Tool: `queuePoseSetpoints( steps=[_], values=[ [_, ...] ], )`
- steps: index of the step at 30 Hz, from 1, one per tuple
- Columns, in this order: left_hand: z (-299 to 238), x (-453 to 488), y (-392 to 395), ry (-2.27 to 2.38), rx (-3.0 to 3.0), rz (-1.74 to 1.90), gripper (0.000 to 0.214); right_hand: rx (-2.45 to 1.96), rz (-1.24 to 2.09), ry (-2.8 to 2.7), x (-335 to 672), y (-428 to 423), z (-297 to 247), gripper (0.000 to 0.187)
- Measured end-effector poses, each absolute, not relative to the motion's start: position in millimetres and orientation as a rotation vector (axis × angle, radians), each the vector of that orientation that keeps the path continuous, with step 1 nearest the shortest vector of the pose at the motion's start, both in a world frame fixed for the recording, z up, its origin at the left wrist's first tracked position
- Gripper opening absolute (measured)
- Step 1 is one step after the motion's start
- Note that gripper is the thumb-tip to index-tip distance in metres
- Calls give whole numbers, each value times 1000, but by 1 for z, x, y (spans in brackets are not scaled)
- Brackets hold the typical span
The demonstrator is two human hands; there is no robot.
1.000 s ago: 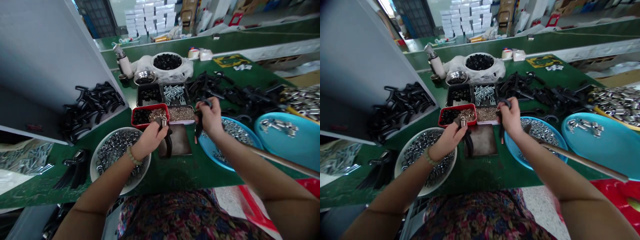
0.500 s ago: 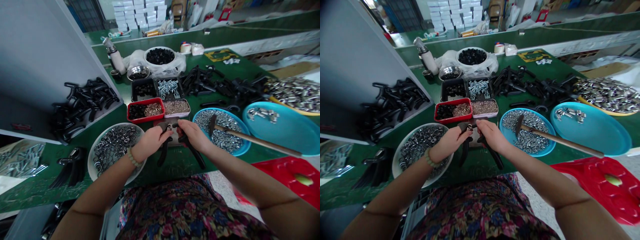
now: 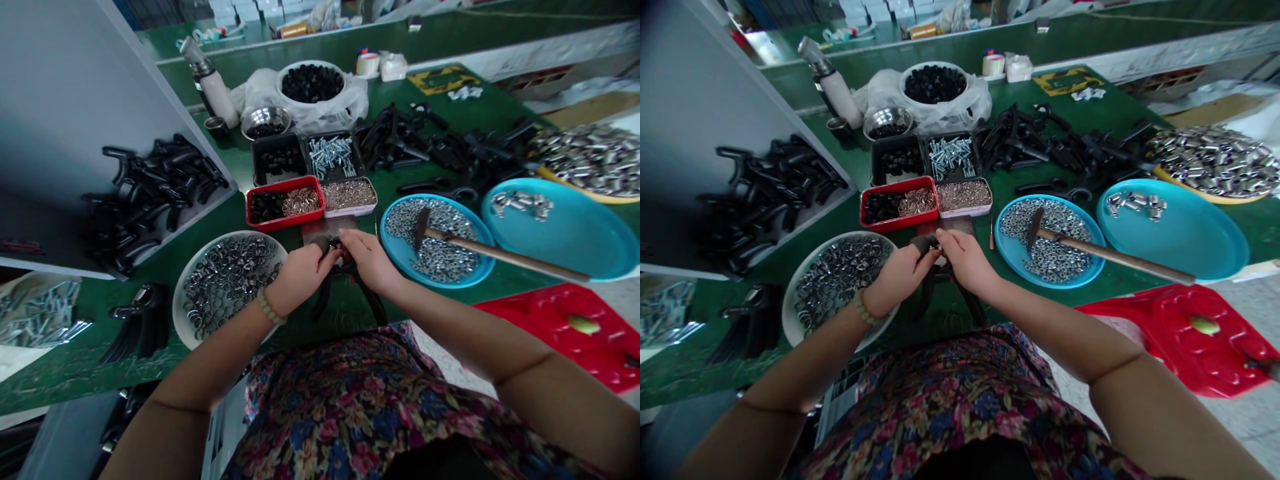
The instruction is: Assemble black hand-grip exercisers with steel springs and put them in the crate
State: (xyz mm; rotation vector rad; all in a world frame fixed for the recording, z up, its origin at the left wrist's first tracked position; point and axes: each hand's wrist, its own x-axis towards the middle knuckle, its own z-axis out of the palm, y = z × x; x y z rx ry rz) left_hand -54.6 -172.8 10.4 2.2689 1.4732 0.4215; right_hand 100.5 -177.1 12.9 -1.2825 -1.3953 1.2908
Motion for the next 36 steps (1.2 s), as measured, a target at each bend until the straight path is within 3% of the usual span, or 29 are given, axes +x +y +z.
queuePoseSetpoints(
  steps=[5, 10, 15, 17, 19, 22, 24, 28, 31, 36],
  values=[
    [6, -63, -176, 1434, 2252, 422, 42, -1239, 1457, -1224, 91, -180, 2, 45],
    [7, -63, -180, 1466, 2227, 461, 43, -1224, 1371, -1129, 78, -192, -14, 45],
    [28, -81, -171, 1374, 2229, 466, 31, -1147, 1339, -1459, 93, -147, -25, 52],
    [38, -88, -167, 1308, 2286, 603, 25, -1139, 1078, -1839, 98, -103, -20, 55],
    [37, -86, -165, 1303, 2432, 647, 27, -1289, 564, -2273, 94, -57, -11, 40],
    [15, -69, -167, 1259, 2744, 287, 17, -1364, -82, -2790, 75, -10, -3, 25],
    [-3, -59, -167, 1196, 2837, 37, 19, -1342, -208, -2930, 62, 4, -4, 20],
    [-14, -66, -134, 1311, 2767, 32, 23, -1263, -199, -2988, 54, 13, -8, 20],
    [-4, -82, -75, 1746, 2670, 91, 29, -1225, -166, -2862, 63, 9, -4, 24],
    [-8, -89, -9, 1663, 2596, -66, 20, -1271, 461, -2491, 110, -33, -4, 19]
  ],
)
